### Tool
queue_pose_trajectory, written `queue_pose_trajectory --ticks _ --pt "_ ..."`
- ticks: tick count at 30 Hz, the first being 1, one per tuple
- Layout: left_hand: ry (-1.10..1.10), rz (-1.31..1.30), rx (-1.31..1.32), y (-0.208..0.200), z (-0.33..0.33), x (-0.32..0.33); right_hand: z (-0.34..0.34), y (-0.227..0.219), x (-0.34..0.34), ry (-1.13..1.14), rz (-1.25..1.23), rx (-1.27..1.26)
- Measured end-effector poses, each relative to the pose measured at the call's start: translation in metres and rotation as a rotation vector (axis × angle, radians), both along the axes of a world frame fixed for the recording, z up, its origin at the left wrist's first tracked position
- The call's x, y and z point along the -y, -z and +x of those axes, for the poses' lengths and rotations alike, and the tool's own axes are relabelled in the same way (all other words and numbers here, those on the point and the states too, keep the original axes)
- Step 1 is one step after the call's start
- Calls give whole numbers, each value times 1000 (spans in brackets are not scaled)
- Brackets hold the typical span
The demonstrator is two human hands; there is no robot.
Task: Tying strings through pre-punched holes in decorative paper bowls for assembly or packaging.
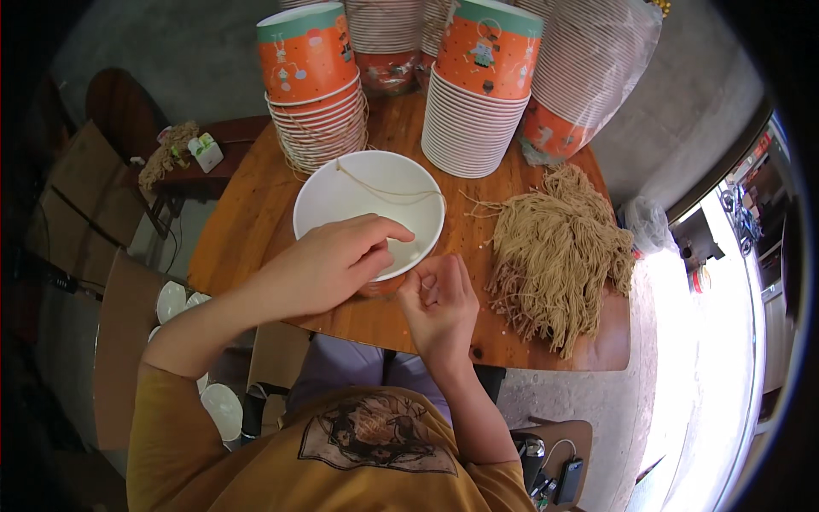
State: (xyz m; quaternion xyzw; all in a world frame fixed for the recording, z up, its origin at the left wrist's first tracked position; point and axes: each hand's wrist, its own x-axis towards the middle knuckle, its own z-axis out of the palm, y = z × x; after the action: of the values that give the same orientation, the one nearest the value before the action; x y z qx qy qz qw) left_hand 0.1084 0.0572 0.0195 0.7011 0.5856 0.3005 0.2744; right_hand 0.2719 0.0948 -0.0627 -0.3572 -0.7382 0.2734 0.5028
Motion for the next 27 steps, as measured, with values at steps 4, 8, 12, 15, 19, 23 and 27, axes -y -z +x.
queue_pose_trajectory --ticks 4,8,12,15,19,23,27 --pt "171 -108 4 10 -14 -22 -2 0 0 -2 -2 6" --pt "164 -224 -52 5 -9 -27 4 -2 2 -51 -126 -11" --pt "78 72 -22 7 -6 -21 14 -7 -4 -59 -266 -96" --pt "44 -18 173 3 0 -18 19 -16 -11 -121 -289 -141" --pt "48 -157 513 3 5 -22 19 -13 -14 -233 -390 -218" --pt "73 -351 698 3 3 -29 22 -20 -16 -364 -495 -341" --pt "169 -388 643 6 -1 -32 24 -26 -21 -467 -598 -363"
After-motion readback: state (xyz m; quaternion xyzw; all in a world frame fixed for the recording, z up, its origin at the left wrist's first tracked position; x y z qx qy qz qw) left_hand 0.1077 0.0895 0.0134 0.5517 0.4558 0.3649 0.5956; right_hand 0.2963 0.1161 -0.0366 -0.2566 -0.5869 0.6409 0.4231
